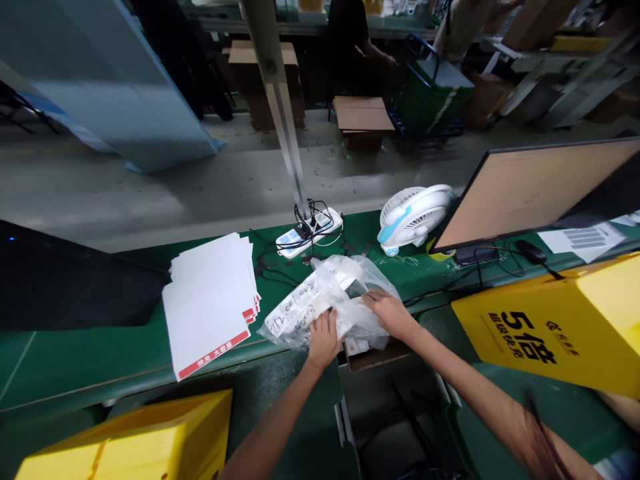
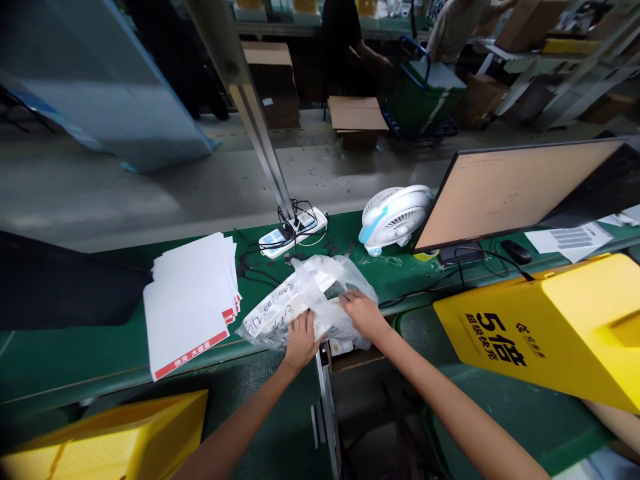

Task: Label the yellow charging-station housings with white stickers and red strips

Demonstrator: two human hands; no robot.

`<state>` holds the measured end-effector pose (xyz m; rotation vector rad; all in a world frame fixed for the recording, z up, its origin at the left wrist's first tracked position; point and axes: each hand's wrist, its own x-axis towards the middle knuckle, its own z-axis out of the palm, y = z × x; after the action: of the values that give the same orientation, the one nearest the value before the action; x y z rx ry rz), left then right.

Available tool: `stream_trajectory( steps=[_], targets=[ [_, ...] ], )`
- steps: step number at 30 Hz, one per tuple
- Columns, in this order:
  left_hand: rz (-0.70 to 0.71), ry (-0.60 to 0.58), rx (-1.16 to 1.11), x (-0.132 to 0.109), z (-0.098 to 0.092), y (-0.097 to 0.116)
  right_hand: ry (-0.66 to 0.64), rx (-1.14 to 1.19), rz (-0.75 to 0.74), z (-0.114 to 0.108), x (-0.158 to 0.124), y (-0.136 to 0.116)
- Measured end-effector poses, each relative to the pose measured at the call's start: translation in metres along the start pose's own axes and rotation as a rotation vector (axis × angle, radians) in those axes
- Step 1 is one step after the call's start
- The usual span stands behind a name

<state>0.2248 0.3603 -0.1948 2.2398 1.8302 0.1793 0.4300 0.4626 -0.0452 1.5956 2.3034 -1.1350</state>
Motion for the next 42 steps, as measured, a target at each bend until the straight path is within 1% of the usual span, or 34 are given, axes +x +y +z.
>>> stream_trajectory(
  steps=[3, 8, 10, 12, 14, 16, 18, 20, 23, 25, 26, 28, 30, 32, 33, 35, 36, 37, 38, 39, 40, 41, 42],
  targets=[
    [0.013, -0.014, -0.006, -0.002, -0.005, -0.002, -0.044, 0.063, 0.036, -0.008, 0.007, 0.007],
    [0.055, -0.033, -0.009, -0.010, -0.008, -0.005, -0.246, 0.225, 0.158, -0.026, 0.029, 0.034],
    [0.073, -0.042, -0.008, -0.011, -0.007, -0.004, -0.273, 0.296, 0.181, -0.026, 0.030, 0.041],
    [0.094, -0.050, -0.006, -0.012, -0.005, -0.004, -0.252, 0.344, 0.195, -0.024, 0.029, 0.044],
    [0.116, -0.052, -0.004, -0.013, -0.006, -0.005, -0.198, 0.360, 0.201, -0.026, 0.028, 0.042],
    [0.129, -0.054, -0.004, -0.013, -0.009, -0.011, -0.107, 0.347, 0.187, -0.038, 0.028, 0.038],
    [0.118, -0.061, -0.009, -0.011, -0.013, -0.020, 0.024, 0.298, 0.153, -0.062, 0.023, 0.031],
    [0.094, -0.079, -0.031, -0.003, -0.017, -0.028, 0.157, 0.227, 0.115, -0.091, 0.009, 0.021],
    [0.076, -0.128, -0.122, 0.021, -0.023, -0.033, 0.325, 0.078, 0.009, -0.131, -0.032, 0.001],
    [0.044, -0.166, -0.222, 0.045, -0.030, -0.030, 0.440, 0.028, -0.073, -0.149, -0.070, -0.014],
    [0.014, -0.184, -0.284, 0.057, -0.037, -0.027, 0.490, 0.045, -0.090, -0.156, -0.089, -0.021],
    [-0.058, -0.233, -0.430, 0.080, -0.059, -0.019, 0.548, 0.160, -0.058, -0.166, -0.127, -0.030],
    [-0.102, -0.300, -0.615, 0.094, -0.095, -0.007, 0.535, 0.317, -0.007, -0.172, -0.157, -0.037],
    [-0.091, -0.364, -0.842, 0.092, -0.142, 0.011, 0.432, 0.488, 0.007, -0.170, -0.173, -0.044],
    [-0.065, -0.399, -0.968, 0.083, -0.167, 0.022, 0.341, 0.585, -0.005, -0.167, -0.175, -0.049],
    [0.005, -0.496, -1.219, 0.053, -0.213, 0.047, 0.120, 0.752, -0.045, -0.154, -0.167, -0.065],
    [0.034, -0.557, -1.332, 0.032, -0.232, 0.060, 0.009, 0.812, -0.073, -0.145, -0.160, -0.075],
    [0.054, -0.622, -1.435, 0.010, -0.247, 0.071, -0.049, 0.835, -0.092, -0.135, -0.153, -0.086],
    [0.060, -0.676, -1.529, -0.012, -0.259, 0.081, -0.076, 0.848, -0.107, -0.124, -0.147, -0.098],
    [0.048, -0.705, -1.618, -0.035, -0.268, 0.088, -0.066, 0.859, -0.123, -0.112, -0.145, -0.109],
    [0.019, -0.698, -1.706, -0.057, -0.275, 0.092, -0.018, 0.870, -0.140, -0.098, -0.146, -0.120],
    [-0.019, -0.658, -1.791, -0.077, -0.281, 0.094, 0.050, 0.886, -0.159, -0.083, -0.152, -0.130],
    [-0.063, -0.589, -1.866, -0.097, -0.289, 0.094, 0.121, 0.920, -0.185, -0.066, -0.163, -0.139]
  ],
)
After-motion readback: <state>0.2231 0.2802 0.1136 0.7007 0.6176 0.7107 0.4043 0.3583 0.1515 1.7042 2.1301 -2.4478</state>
